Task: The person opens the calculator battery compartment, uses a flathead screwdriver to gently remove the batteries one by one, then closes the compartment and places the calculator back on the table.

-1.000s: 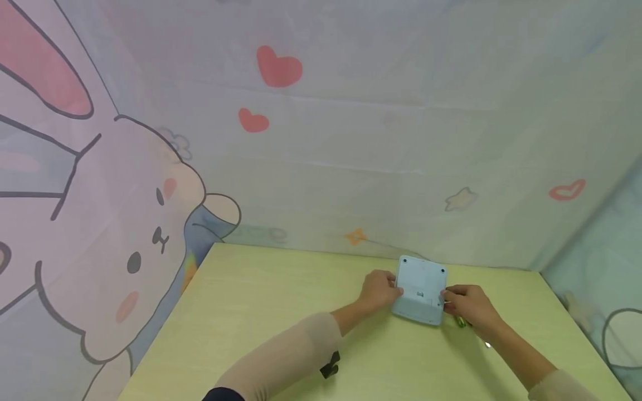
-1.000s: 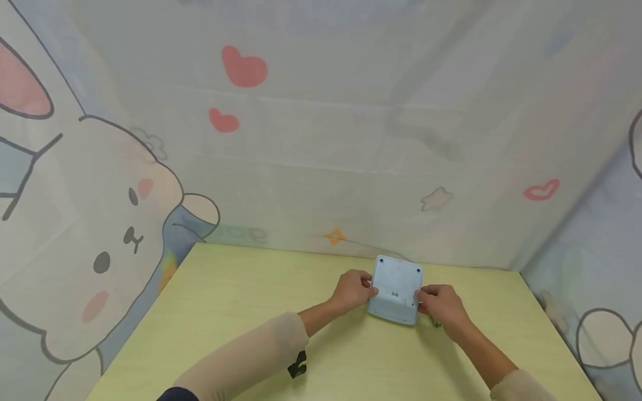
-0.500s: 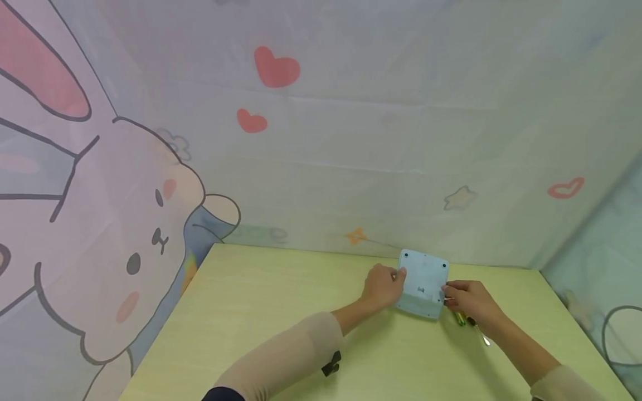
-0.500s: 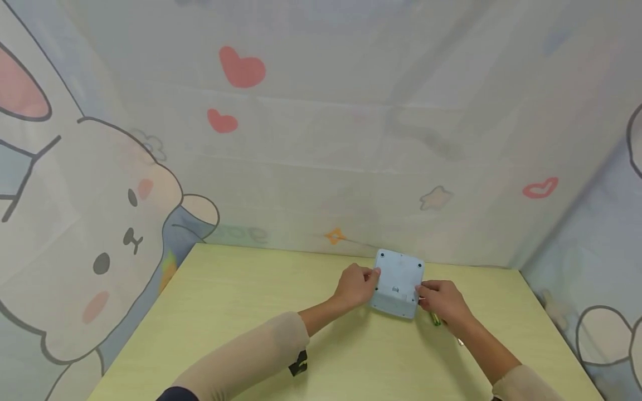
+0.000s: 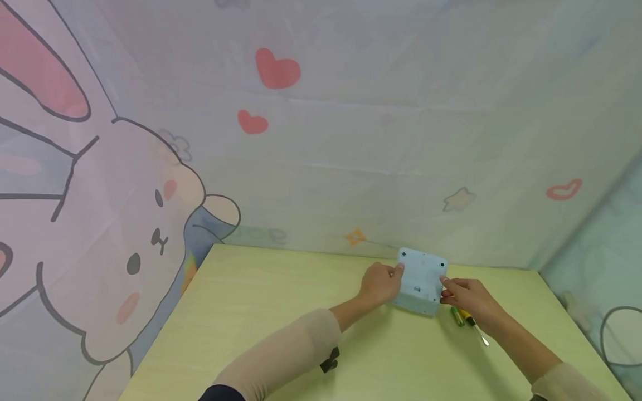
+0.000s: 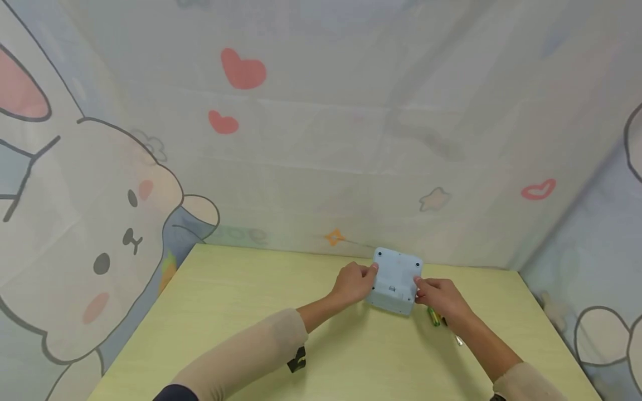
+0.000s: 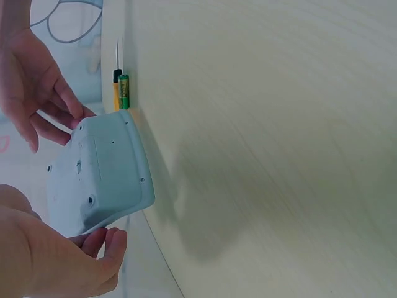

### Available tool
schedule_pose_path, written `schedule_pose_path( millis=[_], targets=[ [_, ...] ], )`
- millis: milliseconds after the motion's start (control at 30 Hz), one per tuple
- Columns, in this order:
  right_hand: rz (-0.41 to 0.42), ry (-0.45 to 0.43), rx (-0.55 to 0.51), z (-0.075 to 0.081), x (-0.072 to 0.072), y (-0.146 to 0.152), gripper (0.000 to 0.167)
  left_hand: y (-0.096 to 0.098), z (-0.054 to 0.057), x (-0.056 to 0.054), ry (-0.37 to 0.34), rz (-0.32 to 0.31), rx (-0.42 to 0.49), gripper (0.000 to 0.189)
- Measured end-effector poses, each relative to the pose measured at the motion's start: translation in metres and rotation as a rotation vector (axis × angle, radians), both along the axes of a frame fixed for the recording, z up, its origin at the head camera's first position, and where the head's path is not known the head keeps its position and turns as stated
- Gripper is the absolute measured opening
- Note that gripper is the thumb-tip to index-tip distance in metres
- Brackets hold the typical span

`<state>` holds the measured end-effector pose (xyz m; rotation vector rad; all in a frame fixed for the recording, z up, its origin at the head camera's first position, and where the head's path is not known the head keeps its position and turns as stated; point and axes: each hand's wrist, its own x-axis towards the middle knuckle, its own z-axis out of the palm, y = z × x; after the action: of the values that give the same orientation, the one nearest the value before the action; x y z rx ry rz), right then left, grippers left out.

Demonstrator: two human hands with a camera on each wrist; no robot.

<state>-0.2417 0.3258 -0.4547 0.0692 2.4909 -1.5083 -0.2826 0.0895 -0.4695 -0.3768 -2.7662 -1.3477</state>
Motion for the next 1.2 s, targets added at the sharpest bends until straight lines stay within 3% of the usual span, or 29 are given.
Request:
schedule_pose_path(
  millis=[133,367,533,767,1000,1200],
  targets=[
    [-0.019,-0.002,-0.020,0.001,0.001,0.000,0.077,0.001,0.001,0.000,-0.014,0.002,0.023,0.061],
    [-0.049,0.012,-0.076,0.000,0.003,0.000,0.088,0.004,0.009,-0.003,-0.125,0.001,0.110,0.064],
    [-0.077,0.014,-0.113,-0.001,0.003,-0.001,0.087,0.004,0.012,-0.006,-0.210,0.011,0.161,0.064],
    [-0.131,0.022,-0.169,-0.004,0.001,0.005,0.091,0.005,0.014,0.003,-0.302,0.024,0.257,0.062],
    [-0.144,0.024,-0.264,-0.005,0.003,0.006,0.089,0.005,0.015,0.007,-0.296,0.038,0.301,0.060],
    [-0.137,0.036,-0.312,-0.008,0.002,0.007,0.077,0.004,0.015,0.007,-0.308,0.074,0.293,0.055]
  ],
)
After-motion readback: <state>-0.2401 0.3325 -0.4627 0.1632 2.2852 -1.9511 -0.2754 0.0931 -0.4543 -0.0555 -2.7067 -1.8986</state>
